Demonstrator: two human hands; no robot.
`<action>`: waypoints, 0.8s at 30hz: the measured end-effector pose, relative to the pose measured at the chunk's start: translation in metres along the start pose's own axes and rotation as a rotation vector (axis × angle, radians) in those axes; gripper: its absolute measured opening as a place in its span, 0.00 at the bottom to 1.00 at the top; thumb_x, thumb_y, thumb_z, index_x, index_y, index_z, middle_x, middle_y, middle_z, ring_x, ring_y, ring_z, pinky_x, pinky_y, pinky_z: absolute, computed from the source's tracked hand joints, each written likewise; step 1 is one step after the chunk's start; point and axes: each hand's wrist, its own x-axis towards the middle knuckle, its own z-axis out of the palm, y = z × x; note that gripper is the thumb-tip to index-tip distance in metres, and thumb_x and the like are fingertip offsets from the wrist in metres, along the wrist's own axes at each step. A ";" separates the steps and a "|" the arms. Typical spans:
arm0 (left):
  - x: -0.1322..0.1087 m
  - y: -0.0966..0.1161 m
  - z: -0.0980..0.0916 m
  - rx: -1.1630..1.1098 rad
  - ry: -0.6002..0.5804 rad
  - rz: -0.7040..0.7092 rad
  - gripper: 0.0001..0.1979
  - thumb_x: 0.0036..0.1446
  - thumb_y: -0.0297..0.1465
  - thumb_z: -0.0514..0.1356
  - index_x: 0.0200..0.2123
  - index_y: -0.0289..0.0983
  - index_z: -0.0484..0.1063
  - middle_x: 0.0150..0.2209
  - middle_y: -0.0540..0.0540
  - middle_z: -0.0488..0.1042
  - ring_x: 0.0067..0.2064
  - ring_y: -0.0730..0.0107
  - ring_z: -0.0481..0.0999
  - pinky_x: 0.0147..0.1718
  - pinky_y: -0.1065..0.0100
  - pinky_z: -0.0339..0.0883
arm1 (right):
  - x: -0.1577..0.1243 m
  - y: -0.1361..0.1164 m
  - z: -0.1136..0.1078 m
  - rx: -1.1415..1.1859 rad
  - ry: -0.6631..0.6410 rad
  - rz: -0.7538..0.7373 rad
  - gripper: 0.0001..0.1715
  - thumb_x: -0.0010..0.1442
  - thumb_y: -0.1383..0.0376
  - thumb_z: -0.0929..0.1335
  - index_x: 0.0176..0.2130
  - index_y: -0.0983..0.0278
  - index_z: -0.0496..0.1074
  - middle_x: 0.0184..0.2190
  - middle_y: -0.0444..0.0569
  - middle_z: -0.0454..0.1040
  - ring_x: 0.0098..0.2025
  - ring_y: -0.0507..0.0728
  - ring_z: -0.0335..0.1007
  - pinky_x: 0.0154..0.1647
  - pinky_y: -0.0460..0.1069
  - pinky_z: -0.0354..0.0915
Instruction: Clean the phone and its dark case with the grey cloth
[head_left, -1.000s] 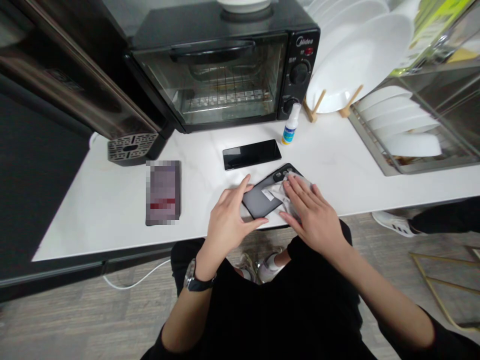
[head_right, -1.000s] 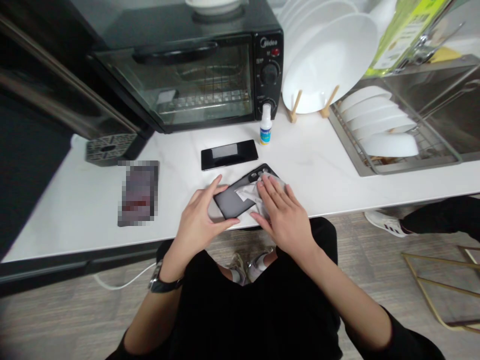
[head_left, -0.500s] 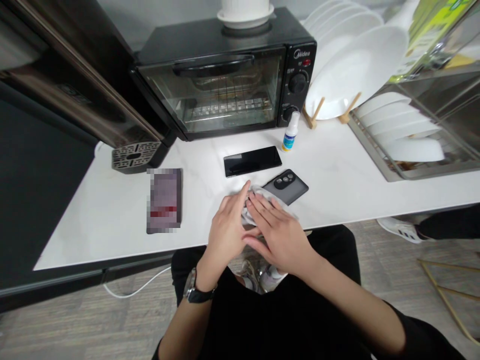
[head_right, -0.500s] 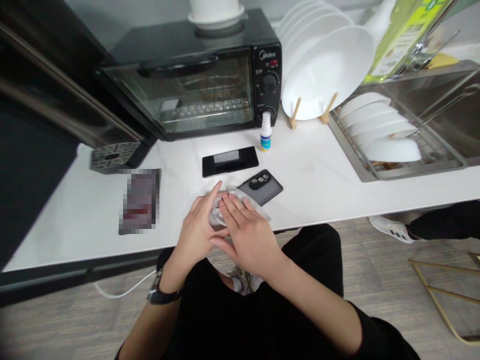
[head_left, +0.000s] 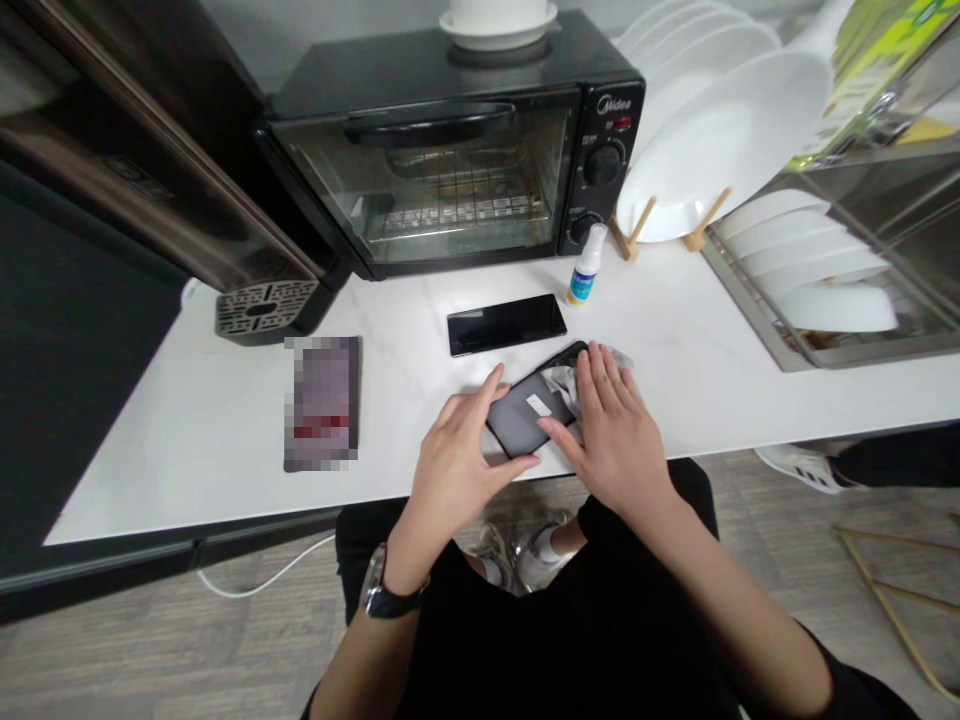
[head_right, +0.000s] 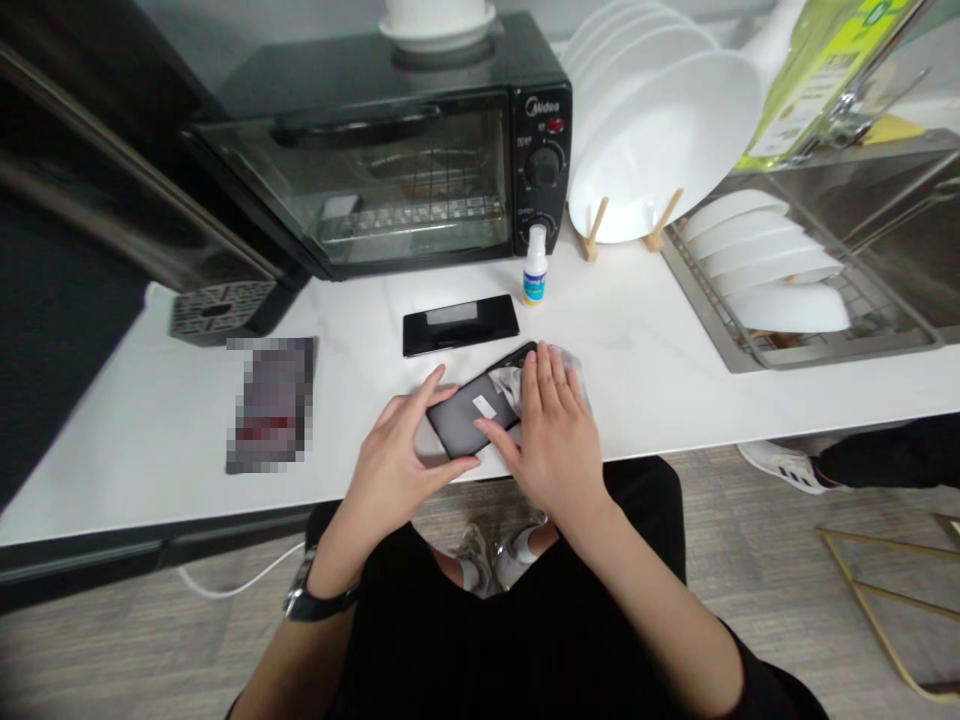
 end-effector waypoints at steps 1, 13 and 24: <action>0.000 0.000 0.000 -0.002 0.002 0.004 0.57 0.54 0.38 0.77 0.78 0.51 0.47 0.65 0.45 0.75 0.63 0.53 0.73 0.65 0.50 0.70 | 0.004 -0.011 0.003 0.022 -0.003 0.007 0.57 0.72 0.38 0.60 0.75 0.82 0.53 0.76 0.76 0.52 0.79 0.76 0.48 0.76 0.74 0.56; -0.003 -0.005 0.002 0.038 0.015 0.034 0.55 0.56 0.30 0.74 0.78 0.51 0.45 0.64 0.43 0.75 0.63 0.51 0.74 0.62 0.49 0.73 | -0.014 -0.032 -0.014 0.138 -0.226 -0.374 0.37 0.77 0.54 0.59 0.75 0.72 0.57 0.77 0.58 0.55 0.80 0.63 0.51 0.79 0.66 0.57; 0.000 0.000 0.001 -0.004 0.010 0.004 0.57 0.54 0.35 0.77 0.78 0.51 0.47 0.64 0.45 0.76 0.64 0.53 0.74 0.64 0.49 0.71 | 0.014 -0.015 0.005 0.068 -0.023 0.057 0.46 0.77 0.48 0.56 0.75 0.81 0.53 0.77 0.76 0.48 0.80 0.76 0.43 0.76 0.75 0.54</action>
